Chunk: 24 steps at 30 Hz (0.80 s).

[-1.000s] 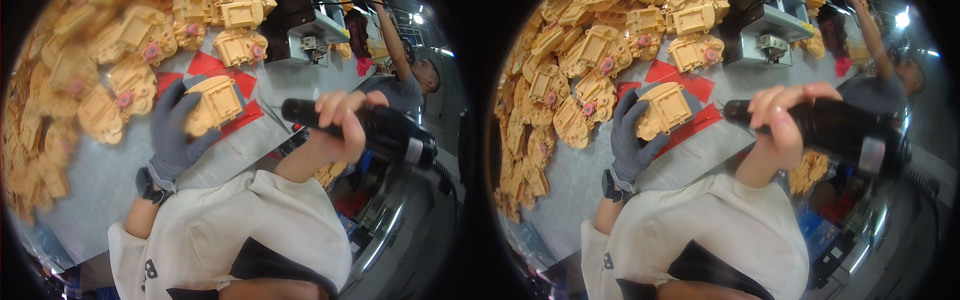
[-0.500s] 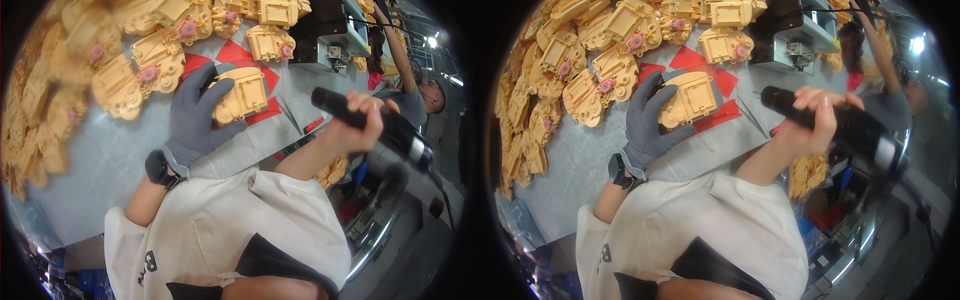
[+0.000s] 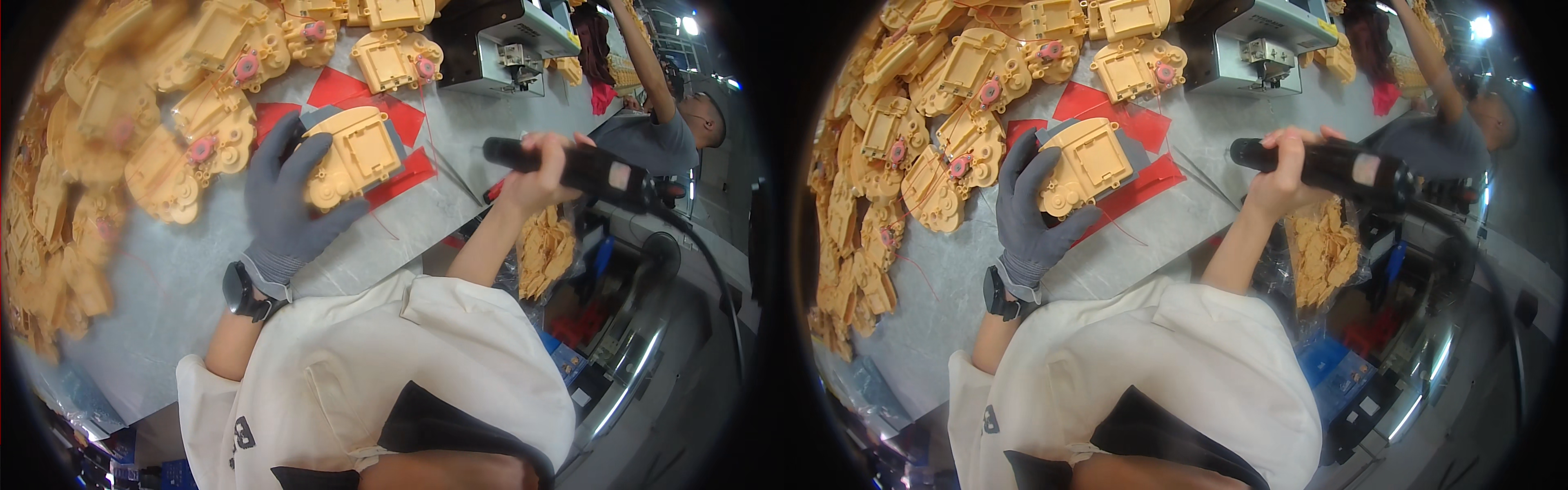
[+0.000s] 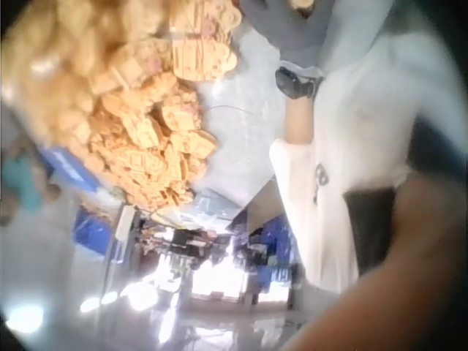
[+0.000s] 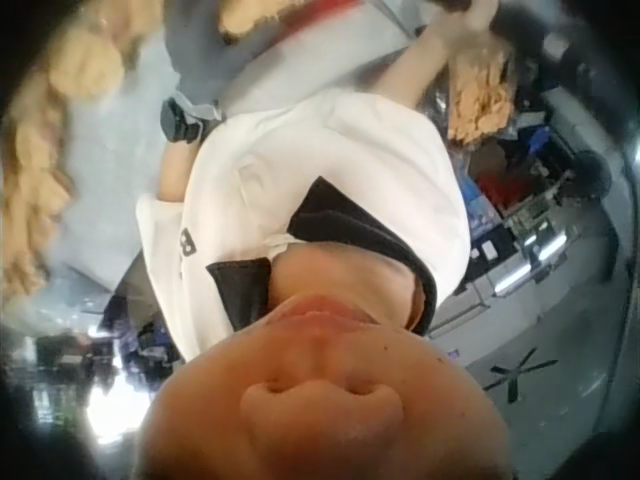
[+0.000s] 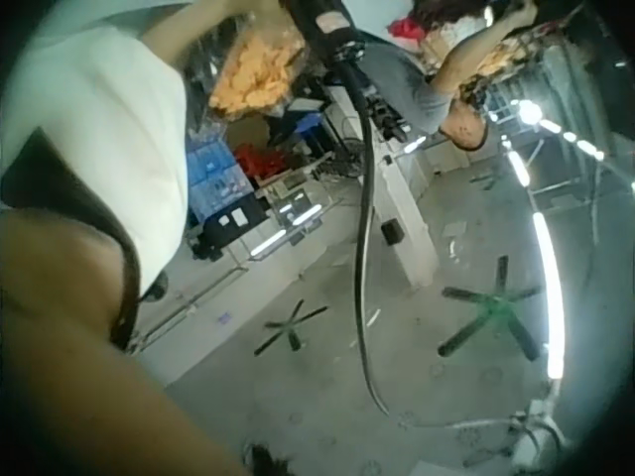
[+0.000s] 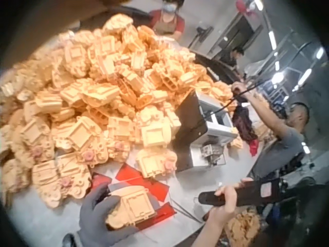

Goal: The person assembles plastic toy components by placing each part onto a fixture and driving screws into it with an electric screwdriver.

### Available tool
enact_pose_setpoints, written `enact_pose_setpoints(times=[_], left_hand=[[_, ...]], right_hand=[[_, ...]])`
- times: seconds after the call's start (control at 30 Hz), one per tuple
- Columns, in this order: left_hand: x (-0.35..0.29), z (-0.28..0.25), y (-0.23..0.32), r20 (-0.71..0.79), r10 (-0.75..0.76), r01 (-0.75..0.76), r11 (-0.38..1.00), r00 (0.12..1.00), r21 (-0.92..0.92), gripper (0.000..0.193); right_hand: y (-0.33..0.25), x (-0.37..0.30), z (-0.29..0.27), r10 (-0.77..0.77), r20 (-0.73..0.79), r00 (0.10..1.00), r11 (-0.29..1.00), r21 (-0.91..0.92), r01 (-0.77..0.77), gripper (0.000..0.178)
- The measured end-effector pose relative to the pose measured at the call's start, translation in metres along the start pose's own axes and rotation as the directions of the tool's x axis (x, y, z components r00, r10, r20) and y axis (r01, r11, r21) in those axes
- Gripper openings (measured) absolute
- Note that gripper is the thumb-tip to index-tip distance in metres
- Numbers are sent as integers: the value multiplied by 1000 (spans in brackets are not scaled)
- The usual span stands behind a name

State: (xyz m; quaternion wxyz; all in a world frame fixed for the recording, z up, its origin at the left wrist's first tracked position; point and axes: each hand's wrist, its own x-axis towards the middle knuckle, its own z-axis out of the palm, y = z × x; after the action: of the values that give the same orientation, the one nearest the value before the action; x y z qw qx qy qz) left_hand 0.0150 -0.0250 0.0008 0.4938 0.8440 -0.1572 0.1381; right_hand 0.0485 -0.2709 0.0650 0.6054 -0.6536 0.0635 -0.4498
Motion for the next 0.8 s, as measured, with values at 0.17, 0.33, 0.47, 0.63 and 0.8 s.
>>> enact_pose_setpoints(times=[0.17, 0.33, 0.47, 0.63, 0.8], left_hand=[[-1, -5, 4, -33, -17, 16, 999, 999, -31, 69], [-1, -7, 2, -98, 99, -105, 993, 990, -60, 59], [-3, -15, 4, -57, 159, -158, 987, 986, 23, 45], [-12, -15, -3, -76, 190, -191, 982, 979, -2, 34], [-12, -18, -4, -41, 178, -178, 984, 983, 0, 32]], right_hand=[[-49, -13, 15, -40, 268, 963, 877, 471, -94, 47], [-72, -17, 42, -258, 768, 586, 673, 578, -461, 48], [-69, -30, 58, -116, 812, 572, 613, 512, -602, 51], [-66, -35, 64, -84, 804, 589, 616, 506, -604, 49], [-65, -38, 65, -83, 793, 604, 617, 517, -594, 48]])
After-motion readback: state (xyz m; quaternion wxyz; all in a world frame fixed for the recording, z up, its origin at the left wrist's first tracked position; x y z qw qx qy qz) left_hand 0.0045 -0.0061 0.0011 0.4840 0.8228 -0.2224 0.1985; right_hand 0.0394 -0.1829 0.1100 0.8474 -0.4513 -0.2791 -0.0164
